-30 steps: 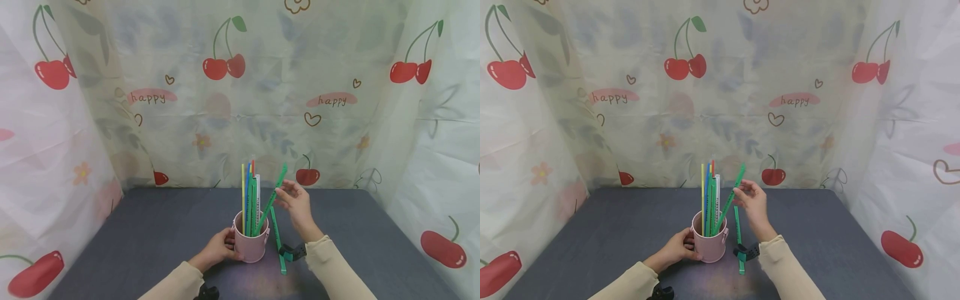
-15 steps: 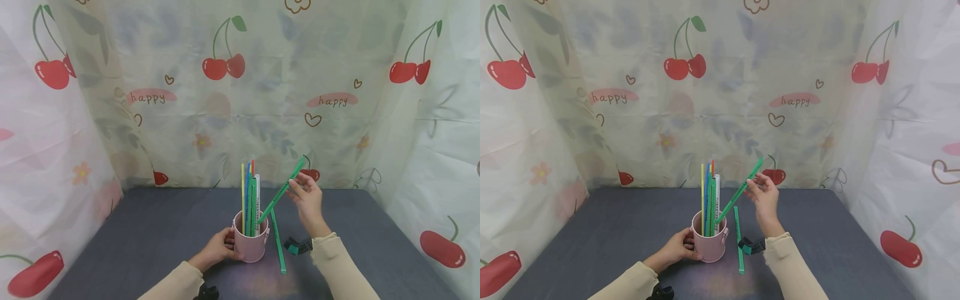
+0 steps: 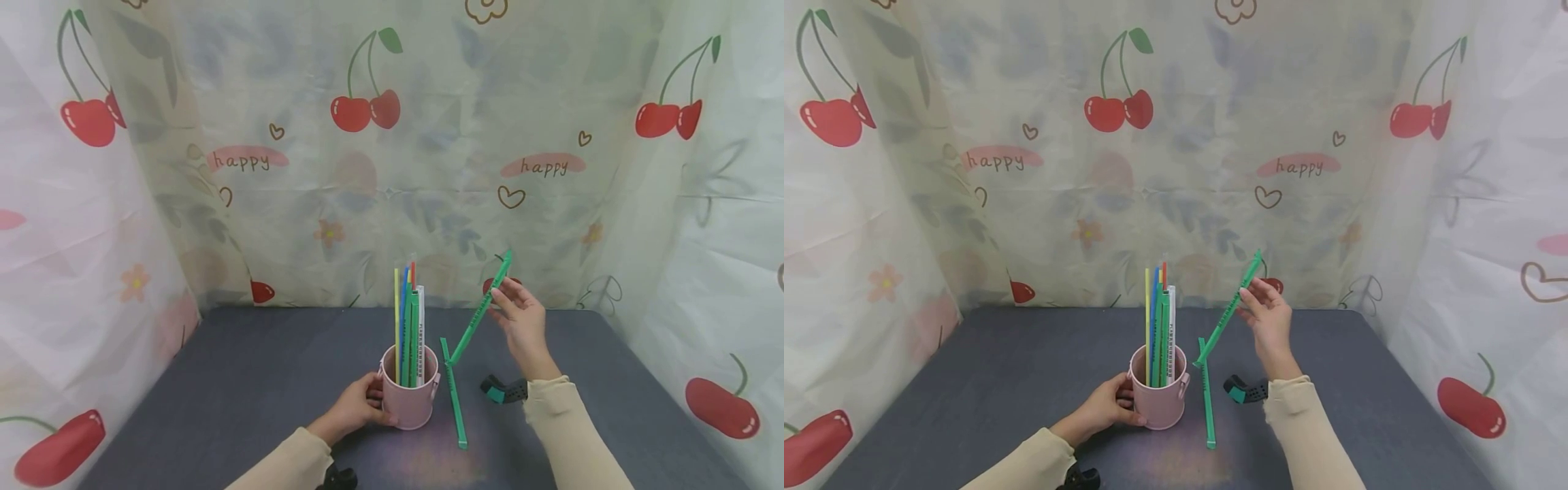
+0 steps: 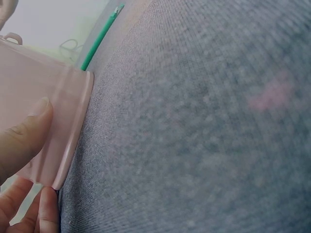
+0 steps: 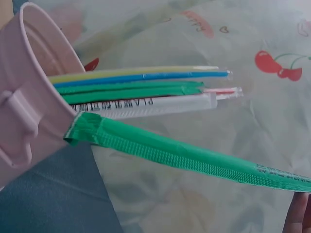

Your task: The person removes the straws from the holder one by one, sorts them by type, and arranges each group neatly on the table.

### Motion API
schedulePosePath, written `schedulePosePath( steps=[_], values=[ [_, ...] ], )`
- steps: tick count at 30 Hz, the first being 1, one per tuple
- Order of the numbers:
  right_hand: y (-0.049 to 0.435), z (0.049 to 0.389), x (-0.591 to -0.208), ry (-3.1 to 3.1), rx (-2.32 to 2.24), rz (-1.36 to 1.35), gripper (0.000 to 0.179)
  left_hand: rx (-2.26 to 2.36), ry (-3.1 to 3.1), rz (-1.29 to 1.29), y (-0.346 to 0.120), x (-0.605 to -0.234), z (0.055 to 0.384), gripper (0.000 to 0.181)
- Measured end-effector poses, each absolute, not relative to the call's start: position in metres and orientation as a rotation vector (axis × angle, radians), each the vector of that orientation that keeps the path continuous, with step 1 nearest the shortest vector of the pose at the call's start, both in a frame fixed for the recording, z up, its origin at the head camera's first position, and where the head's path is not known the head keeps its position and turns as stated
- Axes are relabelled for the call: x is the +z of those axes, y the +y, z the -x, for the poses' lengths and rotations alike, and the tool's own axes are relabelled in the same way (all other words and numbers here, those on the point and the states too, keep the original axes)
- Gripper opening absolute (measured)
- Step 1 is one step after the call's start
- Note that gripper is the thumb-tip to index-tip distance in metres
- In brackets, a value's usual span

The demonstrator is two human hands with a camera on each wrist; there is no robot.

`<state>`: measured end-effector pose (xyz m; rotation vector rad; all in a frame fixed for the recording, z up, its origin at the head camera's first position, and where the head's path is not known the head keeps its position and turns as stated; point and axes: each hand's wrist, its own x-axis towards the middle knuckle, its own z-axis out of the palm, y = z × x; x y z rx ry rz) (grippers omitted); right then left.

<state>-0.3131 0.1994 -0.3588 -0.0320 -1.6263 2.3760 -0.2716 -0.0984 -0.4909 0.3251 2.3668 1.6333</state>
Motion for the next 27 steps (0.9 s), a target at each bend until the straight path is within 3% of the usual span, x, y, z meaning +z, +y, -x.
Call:
schedulePosePath(
  steps=[14, 27],
  values=[
    [0.211, 0.326, -0.381, -1.86, 2.242, 0.015, 0.051, 1.646, 2.348, -0.332, -0.097, -0.493, 0.273, 0.073],
    [0.211, 0.342, -0.429, -2.221, 2.019, -0.002, 0.052, 1.642, 2.351, -0.34, -0.099, -0.492, 0.272, 0.072]
  ],
)
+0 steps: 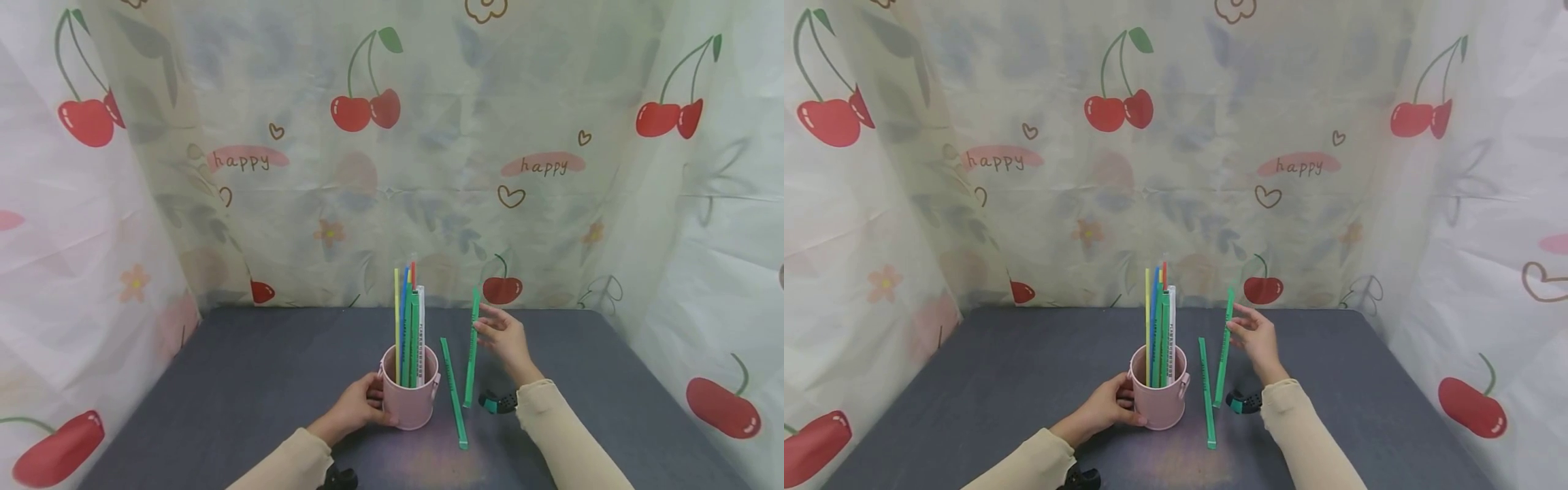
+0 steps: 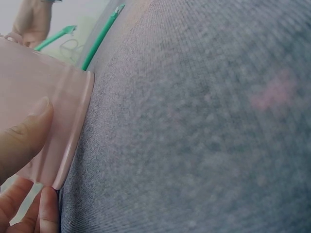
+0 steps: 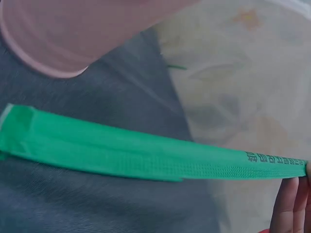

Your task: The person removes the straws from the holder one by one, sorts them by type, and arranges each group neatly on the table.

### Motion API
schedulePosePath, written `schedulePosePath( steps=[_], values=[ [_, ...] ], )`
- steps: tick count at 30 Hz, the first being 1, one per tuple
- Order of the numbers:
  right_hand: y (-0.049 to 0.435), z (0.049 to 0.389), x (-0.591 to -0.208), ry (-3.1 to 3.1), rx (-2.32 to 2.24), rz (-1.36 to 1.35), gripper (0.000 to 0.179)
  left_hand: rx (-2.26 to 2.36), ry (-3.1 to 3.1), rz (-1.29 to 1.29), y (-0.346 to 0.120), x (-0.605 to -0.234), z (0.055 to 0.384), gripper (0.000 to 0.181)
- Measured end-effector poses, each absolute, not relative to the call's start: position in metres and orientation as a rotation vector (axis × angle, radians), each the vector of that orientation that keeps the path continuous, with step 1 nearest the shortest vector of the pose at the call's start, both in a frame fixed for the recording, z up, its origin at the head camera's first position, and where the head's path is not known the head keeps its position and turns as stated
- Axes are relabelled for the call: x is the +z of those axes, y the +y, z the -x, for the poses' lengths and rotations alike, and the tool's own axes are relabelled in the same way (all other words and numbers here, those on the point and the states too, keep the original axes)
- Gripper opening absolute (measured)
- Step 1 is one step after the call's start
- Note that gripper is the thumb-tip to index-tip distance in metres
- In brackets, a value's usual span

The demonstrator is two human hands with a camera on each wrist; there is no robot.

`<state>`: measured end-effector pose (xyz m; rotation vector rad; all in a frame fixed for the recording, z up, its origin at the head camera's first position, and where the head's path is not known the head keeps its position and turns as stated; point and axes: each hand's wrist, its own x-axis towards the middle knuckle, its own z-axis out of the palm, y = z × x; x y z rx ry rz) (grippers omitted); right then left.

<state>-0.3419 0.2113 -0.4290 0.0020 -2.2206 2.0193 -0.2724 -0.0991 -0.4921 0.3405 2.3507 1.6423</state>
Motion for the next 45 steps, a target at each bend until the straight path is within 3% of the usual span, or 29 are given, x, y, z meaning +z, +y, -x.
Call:
schedulePosePath(
  steps=[15, 45],
  values=[
    [0.201, 0.345, -0.459, -2.512, 1.961, 0.087, 0.044, 1.643, 2.361, -0.332, -0.099, -0.492, 0.272, 0.073],
    [0.187, 0.347, -0.478, -2.686, 1.841, 0.201, 0.039, 1.626, 2.353, -0.302, -0.099, -0.493, 0.274, 0.075]
  ],
)
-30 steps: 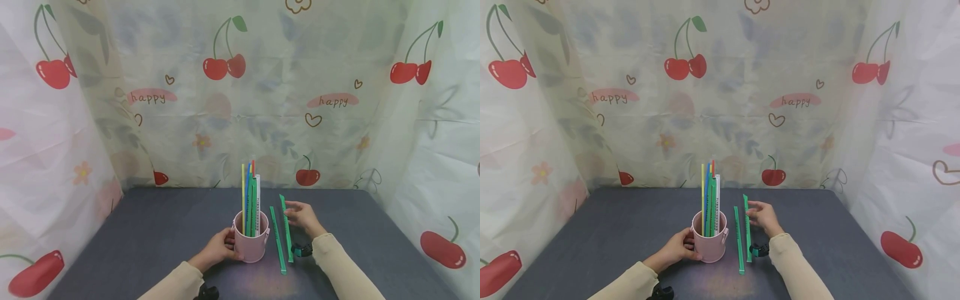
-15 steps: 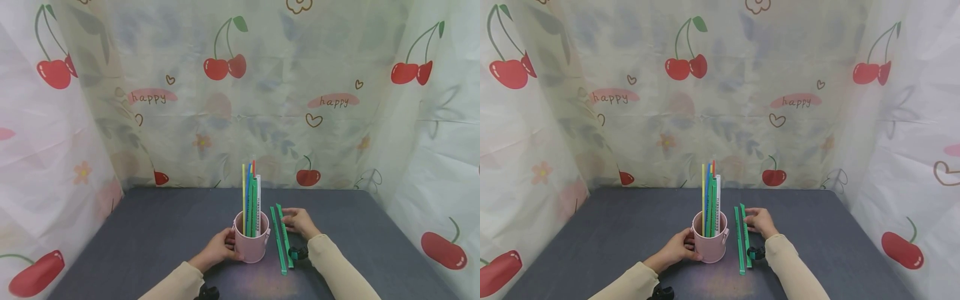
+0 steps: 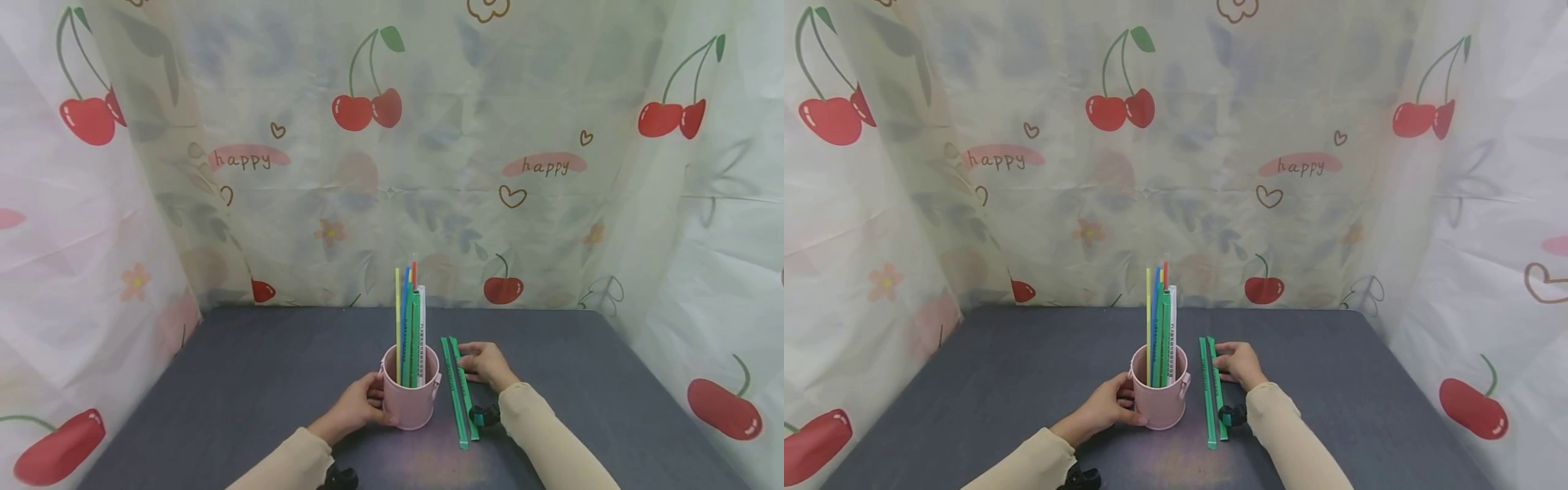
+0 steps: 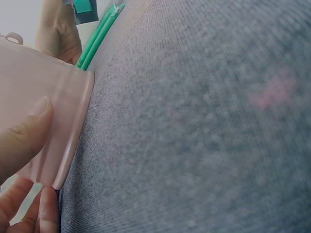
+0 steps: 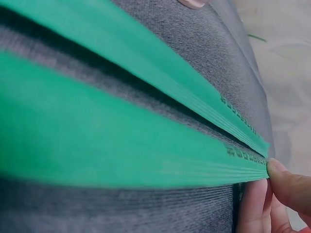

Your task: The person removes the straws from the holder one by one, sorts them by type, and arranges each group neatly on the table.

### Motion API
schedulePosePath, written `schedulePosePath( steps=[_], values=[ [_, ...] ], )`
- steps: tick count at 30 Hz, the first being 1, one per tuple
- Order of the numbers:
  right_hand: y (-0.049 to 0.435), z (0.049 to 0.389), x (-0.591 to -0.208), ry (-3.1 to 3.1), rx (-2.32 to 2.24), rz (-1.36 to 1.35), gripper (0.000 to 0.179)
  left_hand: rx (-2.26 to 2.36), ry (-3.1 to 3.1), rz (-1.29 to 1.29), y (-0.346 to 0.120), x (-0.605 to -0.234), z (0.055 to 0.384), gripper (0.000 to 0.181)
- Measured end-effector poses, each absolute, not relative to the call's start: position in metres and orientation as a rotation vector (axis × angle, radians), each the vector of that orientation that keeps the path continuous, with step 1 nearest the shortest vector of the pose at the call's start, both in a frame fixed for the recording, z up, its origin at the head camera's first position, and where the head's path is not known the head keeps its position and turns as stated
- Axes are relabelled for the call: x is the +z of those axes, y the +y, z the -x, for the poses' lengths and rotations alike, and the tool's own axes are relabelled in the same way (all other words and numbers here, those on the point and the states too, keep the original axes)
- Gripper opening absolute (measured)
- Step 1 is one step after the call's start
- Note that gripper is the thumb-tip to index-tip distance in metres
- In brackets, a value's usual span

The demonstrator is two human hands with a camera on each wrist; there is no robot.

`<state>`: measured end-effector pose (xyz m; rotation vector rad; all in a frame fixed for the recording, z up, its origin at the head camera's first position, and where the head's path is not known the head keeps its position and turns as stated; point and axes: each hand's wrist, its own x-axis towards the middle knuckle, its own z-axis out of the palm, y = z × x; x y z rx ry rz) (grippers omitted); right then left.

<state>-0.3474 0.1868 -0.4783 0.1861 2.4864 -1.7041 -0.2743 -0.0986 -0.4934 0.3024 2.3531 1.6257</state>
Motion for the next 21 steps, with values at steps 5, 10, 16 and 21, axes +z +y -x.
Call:
schedulePosePath(
  steps=[5, 10, 16, 21],
  values=[
    [0.1857, 0.3469, -0.4793, 2.519, -1.684, -0.18, 0.039, 1.621, 2.358, -0.301, -0.0991, -0.493, 0.2744, 0.075],
    [0.1844, 0.3463, -0.479, 2.539, -1.672, -0.178, 0.038, 1.617, 2.361, -0.293, -0.099, -0.4922, 0.2739, 0.075],
    [0.1824, 0.3458, -0.4782, 2.56, -1.653, -0.183, 0.037, 1.614, 2.371, -0.31, -0.0988, -0.4928, 0.273, 0.074],
    [0.1808, 0.3456, -0.4776, 2.58, -1.623, -0.181, 0.038, 1.618, 2.372, -0.322, -0.0987, -0.4919, 0.2723, 0.074]
  ],
)
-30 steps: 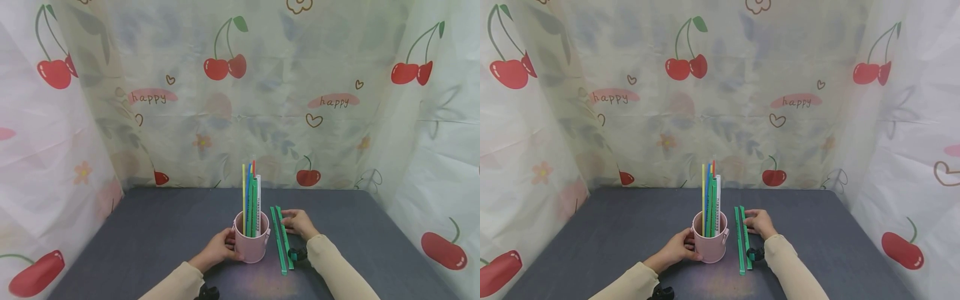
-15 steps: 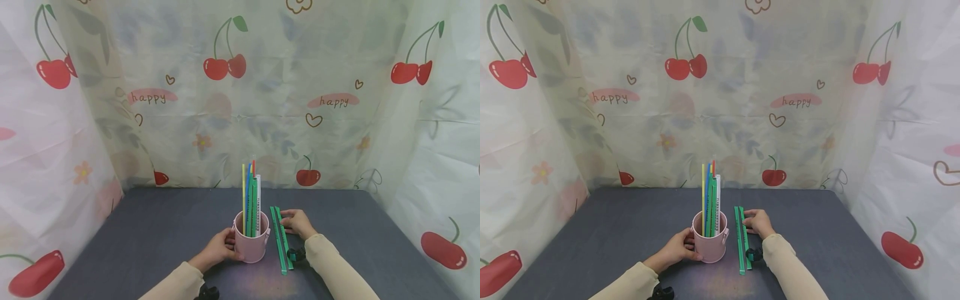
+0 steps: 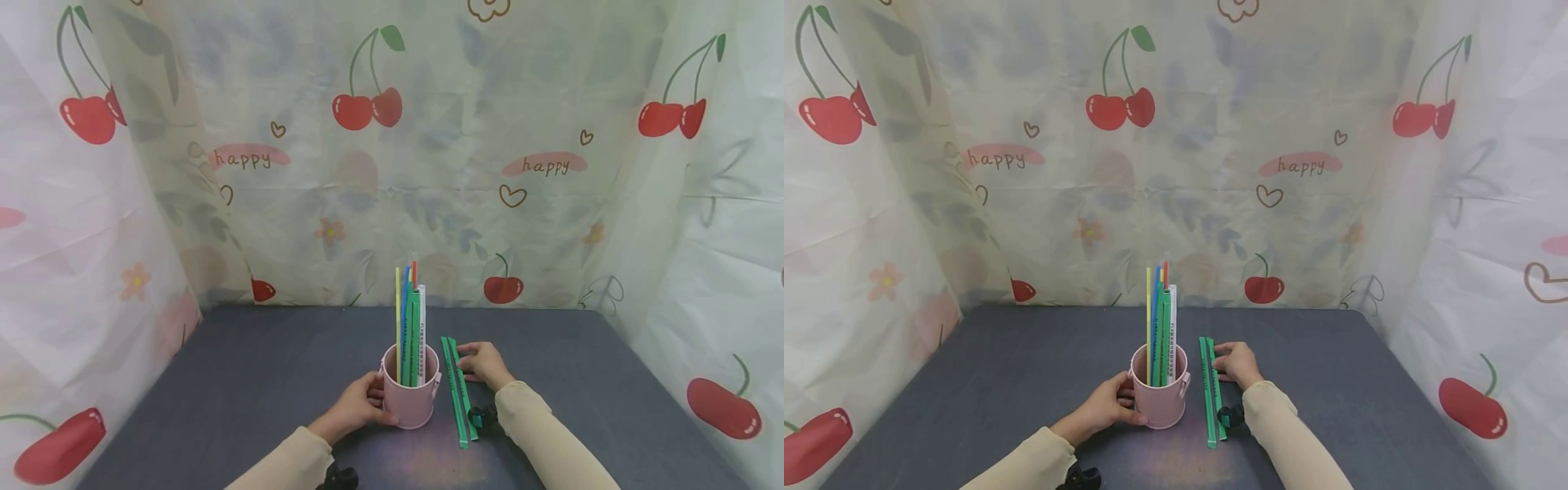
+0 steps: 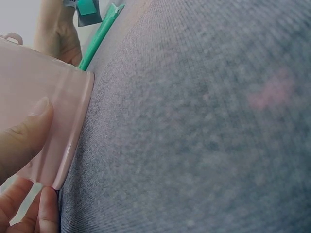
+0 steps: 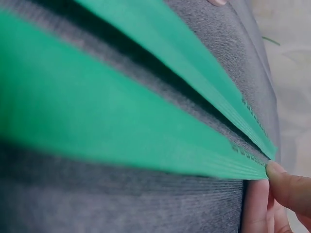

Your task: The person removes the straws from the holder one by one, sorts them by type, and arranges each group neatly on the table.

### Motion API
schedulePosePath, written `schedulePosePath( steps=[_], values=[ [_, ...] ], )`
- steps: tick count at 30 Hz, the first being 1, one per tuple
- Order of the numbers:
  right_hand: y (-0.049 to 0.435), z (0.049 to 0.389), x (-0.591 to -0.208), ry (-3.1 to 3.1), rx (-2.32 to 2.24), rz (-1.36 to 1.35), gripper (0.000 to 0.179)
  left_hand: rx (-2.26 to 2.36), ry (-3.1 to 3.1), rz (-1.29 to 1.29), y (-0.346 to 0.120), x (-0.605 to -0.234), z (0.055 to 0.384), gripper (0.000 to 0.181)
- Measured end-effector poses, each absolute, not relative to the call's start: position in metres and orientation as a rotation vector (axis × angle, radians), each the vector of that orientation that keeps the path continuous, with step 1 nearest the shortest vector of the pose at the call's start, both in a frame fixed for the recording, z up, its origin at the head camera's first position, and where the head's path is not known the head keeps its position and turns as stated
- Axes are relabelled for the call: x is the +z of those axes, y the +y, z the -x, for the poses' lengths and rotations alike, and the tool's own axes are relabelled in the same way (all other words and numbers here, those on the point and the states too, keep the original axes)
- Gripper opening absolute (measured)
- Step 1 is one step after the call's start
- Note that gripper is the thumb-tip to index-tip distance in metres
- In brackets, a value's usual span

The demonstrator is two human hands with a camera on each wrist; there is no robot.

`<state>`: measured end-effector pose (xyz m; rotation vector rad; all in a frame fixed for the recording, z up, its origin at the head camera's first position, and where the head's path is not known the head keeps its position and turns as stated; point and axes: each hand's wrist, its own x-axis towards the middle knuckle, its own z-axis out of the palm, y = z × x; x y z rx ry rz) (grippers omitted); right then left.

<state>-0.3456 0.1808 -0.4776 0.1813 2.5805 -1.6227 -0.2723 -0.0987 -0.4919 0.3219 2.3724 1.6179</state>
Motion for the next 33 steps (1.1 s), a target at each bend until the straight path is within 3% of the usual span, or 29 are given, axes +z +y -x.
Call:
schedulePosePath(
  steps=[33],
  values=[
    [0.1812, 0.3479, -0.4791, 2.644, -1.506, -0.314, 0.037, 1.642, 2.372, -0.349, -0.1001, -0.4993, 0.2774, 0.072]
  ],
)
